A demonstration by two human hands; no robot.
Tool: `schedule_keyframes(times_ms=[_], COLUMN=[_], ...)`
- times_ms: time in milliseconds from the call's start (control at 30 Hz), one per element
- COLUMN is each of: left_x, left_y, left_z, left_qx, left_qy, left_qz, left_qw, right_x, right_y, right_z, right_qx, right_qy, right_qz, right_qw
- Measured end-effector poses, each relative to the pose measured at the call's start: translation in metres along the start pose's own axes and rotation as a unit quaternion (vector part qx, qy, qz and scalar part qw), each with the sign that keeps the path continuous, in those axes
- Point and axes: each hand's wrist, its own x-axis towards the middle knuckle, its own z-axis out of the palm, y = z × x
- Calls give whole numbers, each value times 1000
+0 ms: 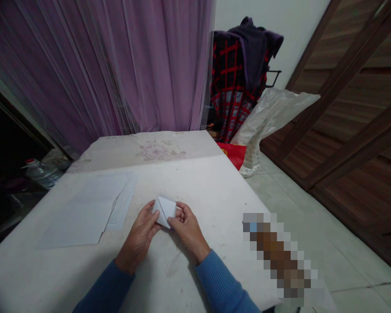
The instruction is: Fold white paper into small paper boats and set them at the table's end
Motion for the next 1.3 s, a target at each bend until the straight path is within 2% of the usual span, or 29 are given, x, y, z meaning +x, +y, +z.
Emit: schedule_keyframes(times_ms=[67,133,200,233,300,400,567,800,900,1133,1300], left_x=[2,4,5,4,3,2,5,5,6,11,8], left_y=[1,1,1,1,2,2,1,0,-3,-10,-5], left_z=[3,5,6,6,6,6,6,3,1,2,3], left_qx=[16,24,36,43,53,61,56,43,51,112,161], left_qy=[11,21,21,18,9,2,1,-1,-2,11,49], left_qz=[6,26,45,49,46,48,53,58,71,133,137], left_qw=[1000,999,998,998,997,997,997,997,996,985,976], right_x=[-1,-3,-5,-6,-5,-2,-1,1,1,3,5], right_y=[1,-3,-8,-10,-14,-17,-25,-27,-30,-47,-51], right_z=[-1,-2,-1,-1,1,5,11,11,11,16,18], right_qx=[-92,-209,-302,-328,-347,-347,-370,-415,-459,-606,-648], right_qy=[60,114,108,91,62,57,51,34,46,30,29], right_qz=[-52,-139,-202,-209,-186,-147,-158,-132,-136,-100,-107], right_qw=[993,961,926,917,917,924,914,900,877,788,753])
